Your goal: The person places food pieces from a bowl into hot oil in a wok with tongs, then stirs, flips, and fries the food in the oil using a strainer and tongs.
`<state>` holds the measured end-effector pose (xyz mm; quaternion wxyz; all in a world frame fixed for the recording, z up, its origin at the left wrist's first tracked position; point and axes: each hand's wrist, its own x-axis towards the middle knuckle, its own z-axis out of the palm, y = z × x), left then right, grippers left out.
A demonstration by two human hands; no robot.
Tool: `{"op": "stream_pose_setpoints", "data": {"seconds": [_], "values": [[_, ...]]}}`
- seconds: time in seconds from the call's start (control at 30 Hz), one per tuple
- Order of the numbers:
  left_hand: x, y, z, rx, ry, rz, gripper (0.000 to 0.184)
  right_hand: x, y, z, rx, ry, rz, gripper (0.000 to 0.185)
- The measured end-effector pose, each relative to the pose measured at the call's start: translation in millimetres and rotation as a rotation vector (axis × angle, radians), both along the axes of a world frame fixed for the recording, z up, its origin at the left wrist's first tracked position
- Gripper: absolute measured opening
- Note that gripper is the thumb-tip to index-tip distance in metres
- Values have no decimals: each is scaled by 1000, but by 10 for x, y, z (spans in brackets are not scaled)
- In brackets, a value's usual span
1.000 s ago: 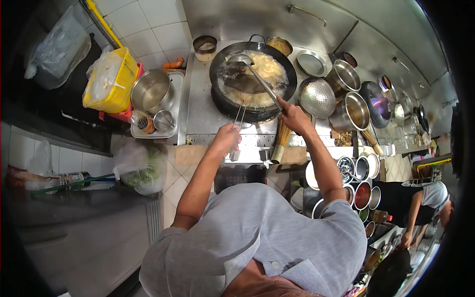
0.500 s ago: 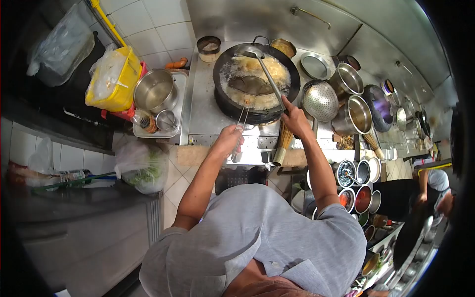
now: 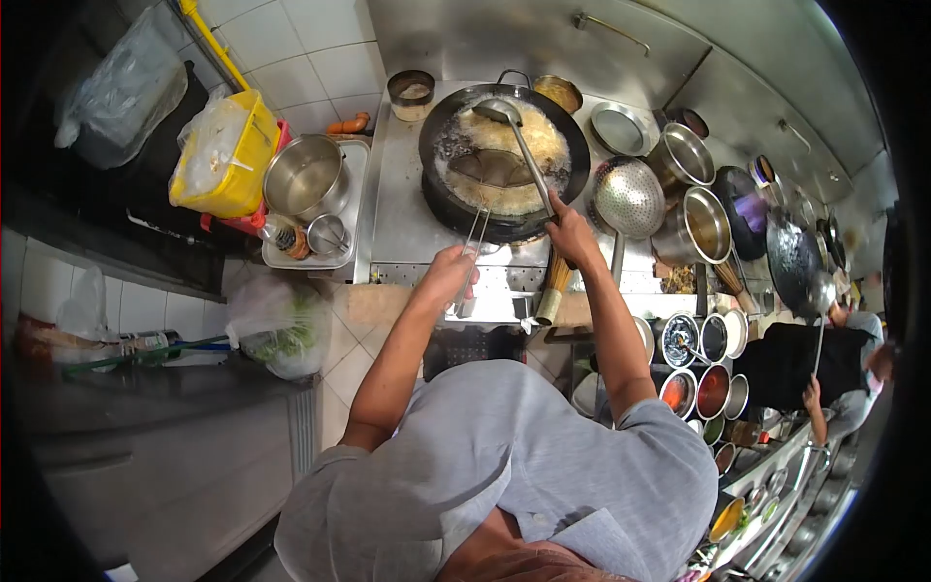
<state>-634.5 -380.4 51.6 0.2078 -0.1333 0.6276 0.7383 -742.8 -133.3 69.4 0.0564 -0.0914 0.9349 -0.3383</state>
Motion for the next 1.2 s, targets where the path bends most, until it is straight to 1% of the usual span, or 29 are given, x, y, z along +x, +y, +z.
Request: {"op": "stream_pose_setpoints", "data": {"seconds": [0.03,0.1,0.2,0.27,0.33,0.37,0.4,0.43,0.47,0.5,0.57,0.6,0.67,0.7,0.73,0.8,0.87,0.93,0.97,1.0,1.03,1.1,1.13,1.17,1.2], "values": [[24,15,44,-2,-1,-10,23,6,14,5,10,-97,-20,69],[16,25,145,-83,-50,-13,24,6,68,-30,-18,-74,-31,69],[40,-10,181,-81,-66,-13,24,122,100,18,-46,-65,-38,67],[23,-35,16,-58,-45,-13,24,194,174,-13,-110,61,-20,68],[31,-43,-136,-38,-24,-15,24,326,202,103,-149,3,-63,65],[27,-38,-125,-39,-33,-13,23,386,200,179,-191,-45,-105,62],[18,-31,-88,-41,-41,-12,23,405,235,69,-192,-44,-108,62],[24,-24,-45,-42,-40,-13,23,413,289,-124,-260,116,-88,63],[48,-7,48,-42,-46,-17,22,463,291,-163,-327,274,-67,64],[65,11,94,-42,-52,-19,22,527,321,-192,-327,274,-67,64],[76,56,-3,-21,-51,-1,21,696,366,-194,-443,89,-205,67],[86,87,-44,0,-50,17,20,787,371,-184,-444,87,-205,67],[113,169,-94,-6,-53,15,19,962,382,-183,-534,-40,-358,69],[119,207,-110,-11,-54,11,19,1022,387,-255,-535,18,-385,68],[114,237,-135,-13,-54,7,19,1081,398,-291,-537,19,-389,68],[100,305,-187,4,-49,-3,17,1209,445,-359,-563,-9,-533,67],[86,374,-216,-4,-58,-6,16,1327,554,-525,-564,-45,-552,69],[63,410,-230,-17,-66,-16,16,1425,584,-634,-588,-34,-650,69],[53,434,-235,-22,-64,-21,16,1464,676,-776,-489,-10,-628,71],[40,460,-241,-27,-61,-27,16,1490,761,-977,-490,-8,-641,71],[34,477,-251,-29,-63,-38,16,1516,841,-1236,-322,126,-614,71],[23,495,-282,-7,-82,-45,16,1577,866,-1429,-104,239,-597,72],[15,500,-364,-10,-82,-54,16,1616,893,-1516,-105,239,-606,72],[17,500,-501,26,-68,-65,17,1655,853,-1489,-93,218,-624,71],[27,505,-535,62,-54,-77,18,1681,788,-1381,-108,131,-657,71]]}}
